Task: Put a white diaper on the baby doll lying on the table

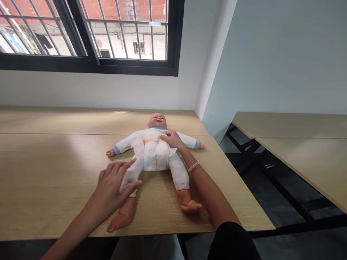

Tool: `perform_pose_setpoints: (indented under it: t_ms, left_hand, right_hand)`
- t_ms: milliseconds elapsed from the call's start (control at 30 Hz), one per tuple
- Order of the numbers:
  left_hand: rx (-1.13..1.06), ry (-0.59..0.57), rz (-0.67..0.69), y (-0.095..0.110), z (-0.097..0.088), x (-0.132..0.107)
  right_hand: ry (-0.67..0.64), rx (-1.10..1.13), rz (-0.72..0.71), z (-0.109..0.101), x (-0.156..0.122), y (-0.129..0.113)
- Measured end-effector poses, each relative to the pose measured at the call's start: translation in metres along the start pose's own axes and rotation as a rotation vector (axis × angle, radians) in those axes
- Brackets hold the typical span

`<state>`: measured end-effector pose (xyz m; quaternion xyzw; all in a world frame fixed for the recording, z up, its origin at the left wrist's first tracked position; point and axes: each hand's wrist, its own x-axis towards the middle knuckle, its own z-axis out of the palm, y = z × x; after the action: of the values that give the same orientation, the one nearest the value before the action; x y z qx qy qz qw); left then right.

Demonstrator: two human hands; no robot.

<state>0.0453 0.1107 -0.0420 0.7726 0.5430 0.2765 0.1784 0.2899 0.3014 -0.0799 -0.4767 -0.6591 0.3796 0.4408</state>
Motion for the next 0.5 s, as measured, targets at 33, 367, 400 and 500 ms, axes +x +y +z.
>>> perform_pose_setpoints:
  t_ms: [33, 367, 400, 500]
  left_hand:
    - [-0.039, -0.064, 0.102, 0.008, 0.000, 0.007]
    - [0.118, -0.449, 0.591, 0.032, 0.039, 0.101]
    - [0.128, -0.442, 0.611, 0.029, 0.042, 0.108]
    - [0.132, -0.436, 0.675, 0.019, 0.047, 0.126]
  right_hand:
    - [0.032, -0.024, -0.014, 0.003, 0.000, 0.001]
    - [0.376, -0.396, -0.082, -0.034, -0.042, -0.002]
    - [0.367, -0.459, -0.044, -0.044, -0.051, 0.000]
    - [0.285, -0.662, 0.128, -0.068, -0.074, 0.005]
